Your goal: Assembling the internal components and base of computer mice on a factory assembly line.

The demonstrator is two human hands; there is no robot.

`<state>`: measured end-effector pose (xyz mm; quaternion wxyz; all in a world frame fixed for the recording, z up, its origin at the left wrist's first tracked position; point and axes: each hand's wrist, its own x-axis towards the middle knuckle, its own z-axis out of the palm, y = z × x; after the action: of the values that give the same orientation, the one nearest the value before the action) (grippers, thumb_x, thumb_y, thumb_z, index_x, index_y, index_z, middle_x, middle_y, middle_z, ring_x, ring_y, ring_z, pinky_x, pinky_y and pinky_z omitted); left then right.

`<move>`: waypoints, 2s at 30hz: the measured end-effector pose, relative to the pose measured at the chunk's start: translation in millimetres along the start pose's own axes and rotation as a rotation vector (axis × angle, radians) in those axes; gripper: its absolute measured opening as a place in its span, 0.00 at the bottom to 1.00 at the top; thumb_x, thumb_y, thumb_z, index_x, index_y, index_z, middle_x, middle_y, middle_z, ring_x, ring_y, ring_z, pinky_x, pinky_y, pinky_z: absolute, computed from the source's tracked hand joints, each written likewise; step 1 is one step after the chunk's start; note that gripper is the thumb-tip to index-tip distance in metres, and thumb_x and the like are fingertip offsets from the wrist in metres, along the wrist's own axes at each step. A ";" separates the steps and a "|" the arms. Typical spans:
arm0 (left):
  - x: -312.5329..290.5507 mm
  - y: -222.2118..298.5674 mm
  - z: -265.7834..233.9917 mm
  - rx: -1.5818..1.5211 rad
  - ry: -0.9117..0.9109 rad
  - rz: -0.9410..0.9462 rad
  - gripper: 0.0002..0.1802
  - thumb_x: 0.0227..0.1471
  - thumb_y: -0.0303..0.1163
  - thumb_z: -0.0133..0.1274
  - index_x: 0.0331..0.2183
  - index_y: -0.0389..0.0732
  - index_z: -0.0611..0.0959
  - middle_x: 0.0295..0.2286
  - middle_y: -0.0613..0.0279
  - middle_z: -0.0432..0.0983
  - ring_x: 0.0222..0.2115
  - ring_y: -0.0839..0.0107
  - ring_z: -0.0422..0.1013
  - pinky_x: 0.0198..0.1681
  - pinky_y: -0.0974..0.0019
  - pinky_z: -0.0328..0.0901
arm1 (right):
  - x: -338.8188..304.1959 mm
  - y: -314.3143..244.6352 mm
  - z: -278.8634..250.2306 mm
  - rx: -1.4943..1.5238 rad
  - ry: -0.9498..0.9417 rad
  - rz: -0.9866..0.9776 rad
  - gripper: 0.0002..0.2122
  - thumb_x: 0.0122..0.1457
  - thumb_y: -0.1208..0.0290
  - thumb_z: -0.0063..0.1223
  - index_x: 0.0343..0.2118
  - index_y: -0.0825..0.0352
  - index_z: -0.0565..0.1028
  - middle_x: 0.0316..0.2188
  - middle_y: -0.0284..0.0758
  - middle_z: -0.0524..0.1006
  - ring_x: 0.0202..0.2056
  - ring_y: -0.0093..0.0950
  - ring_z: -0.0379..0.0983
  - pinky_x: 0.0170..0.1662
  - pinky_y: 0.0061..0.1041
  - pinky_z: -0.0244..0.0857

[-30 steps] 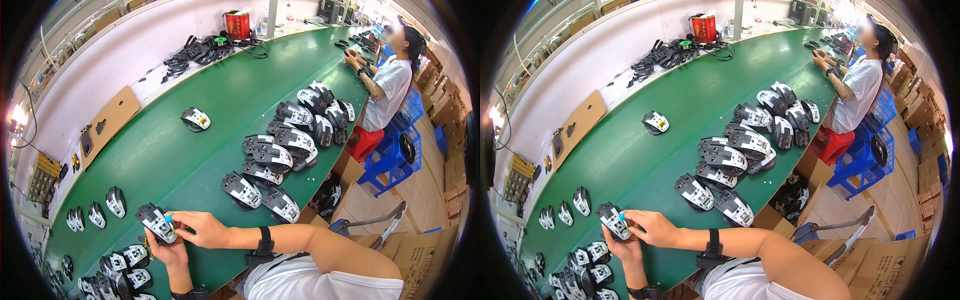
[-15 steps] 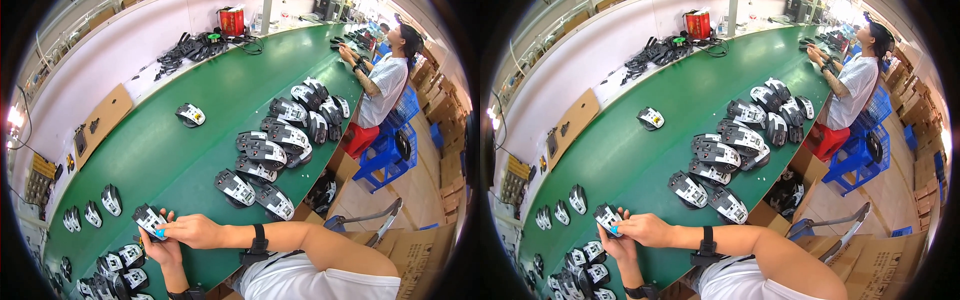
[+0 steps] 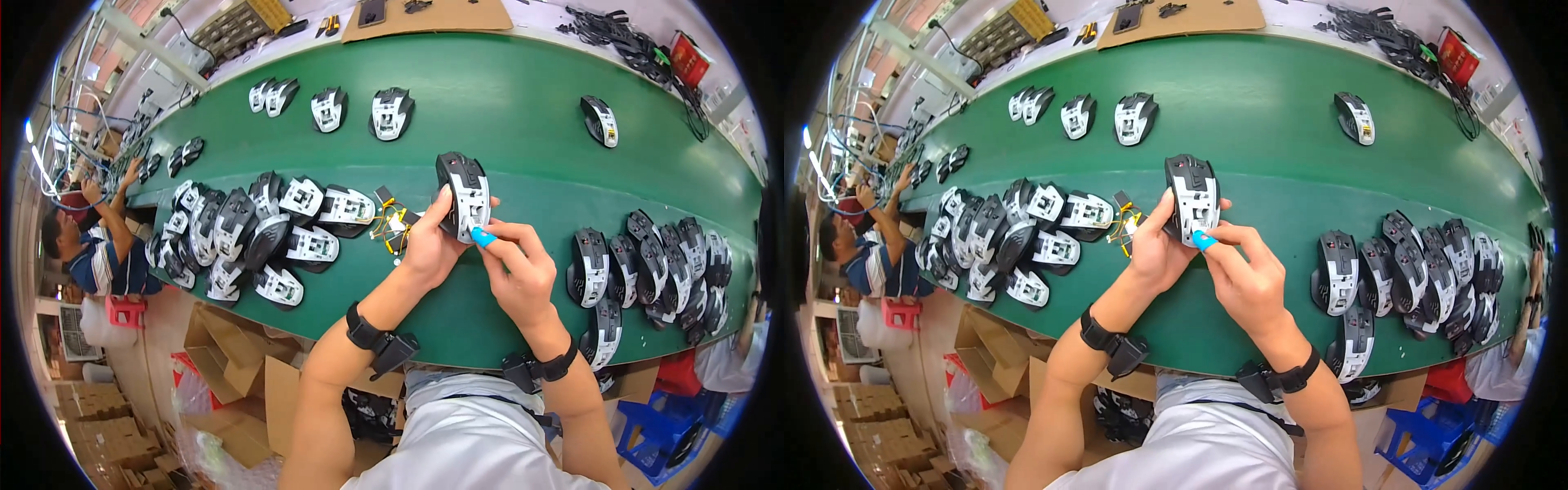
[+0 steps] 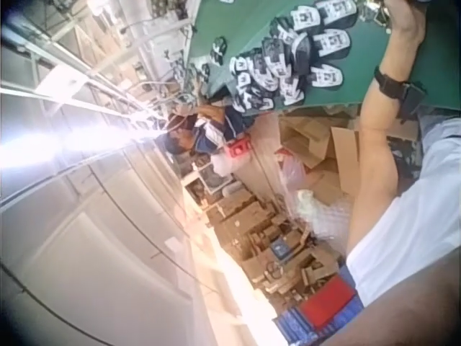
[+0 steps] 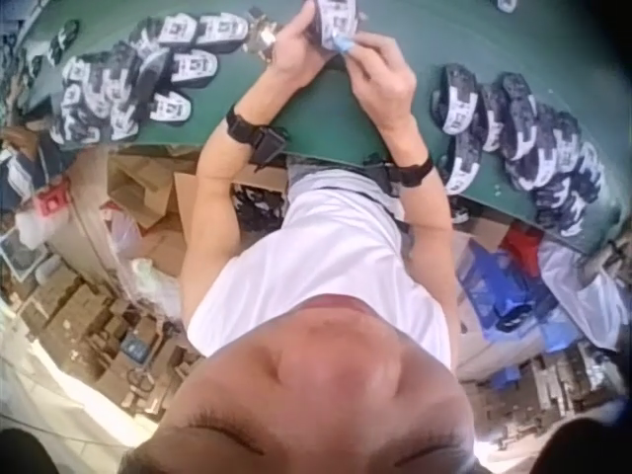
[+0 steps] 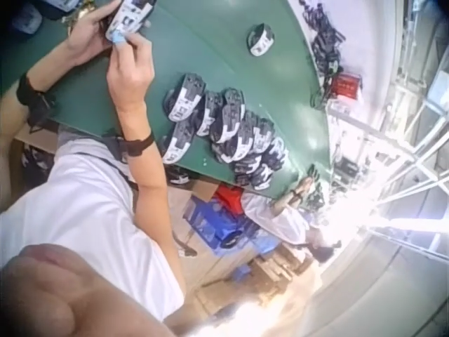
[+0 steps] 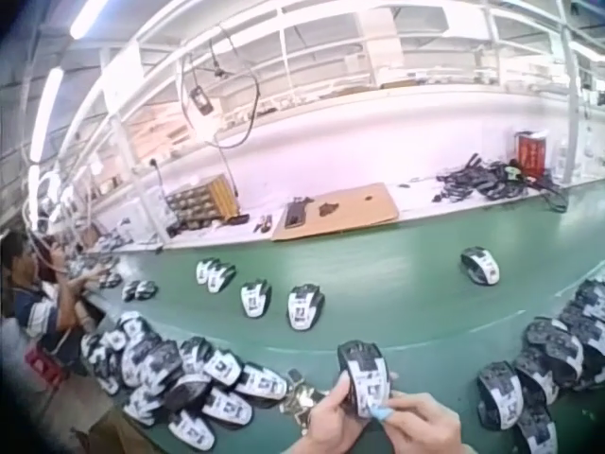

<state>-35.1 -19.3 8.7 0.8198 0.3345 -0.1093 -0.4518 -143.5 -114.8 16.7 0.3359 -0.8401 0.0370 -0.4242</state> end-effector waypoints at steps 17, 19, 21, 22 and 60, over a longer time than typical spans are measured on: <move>-2.8 -2.4 4.1 -0.170 -0.070 -0.006 0.29 0.64 0.49 0.25 0.51 0.38 0.69 0.44 0.44 0.72 0.38 0.58 0.73 0.43 0.57 0.69 | -0.4 -4.4 0.3 -0.057 0.076 -0.178 0.11 0.39 0.89 0.60 0.29 0.71 0.78 0.31 0.38 0.75 0.30 0.33 0.75 0.35 0.27 0.75; -1.3 -1.6 5.4 -0.119 -0.078 0.025 0.28 0.64 0.49 0.25 0.50 0.39 0.69 0.43 0.47 0.73 0.37 0.60 0.73 0.43 0.58 0.69 | -0.9 -1.0 1.3 -0.048 0.069 -0.189 0.11 0.39 0.89 0.60 0.29 0.71 0.78 0.31 0.38 0.75 0.30 0.33 0.75 0.35 0.27 0.74; -0.9 -0.3 4.8 -0.067 -0.081 0.056 0.27 0.64 0.49 0.26 0.50 0.40 0.70 0.42 0.49 0.73 0.37 0.62 0.73 0.43 0.58 0.69 | -0.9 -0.7 1.1 -0.036 0.062 -0.197 0.12 0.38 0.88 0.60 0.29 0.72 0.78 0.31 0.37 0.75 0.30 0.33 0.75 0.34 0.28 0.74; 0.0 0.7 3.4 -0.109 -0.089 0.020 0.27 0.64 0.49 0.26 0.49 0.39 0.70 0.42 0.49 0.73 0.36 0.62 0.73 0.42 0.58 0.69 | -0.1 -1.5 0.5 -0.012 0.039 -0.231 0.12 0.37 0.88 0.60 0.28 0.71 0.78 0.30 0.37 0.75 0.30 0.33 0.75 0.34 0.28 0.74; -3.1 9.2 4.0 0.168 0.028 0.099 0.26 0.64 0.48 0.29 0.54 0.42 0.68 0.46 0.51 0.72 0.43 0.64 0.70 0.44 0.61 0.66 | -4.0 12.2 -0.4 0.136 0.038 0.048 0.10 0.47 0.75 0.60 0.32 0.67 0.71 0.34 0.36 0.73 0.35 0.37 0.72 0.36 0.31 0.69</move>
<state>-32.7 -15.2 18.1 0.8116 0.4025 -0.1515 -0.3954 -143.6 -123.1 6.9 0.4015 -0.8060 0.0344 -0.4335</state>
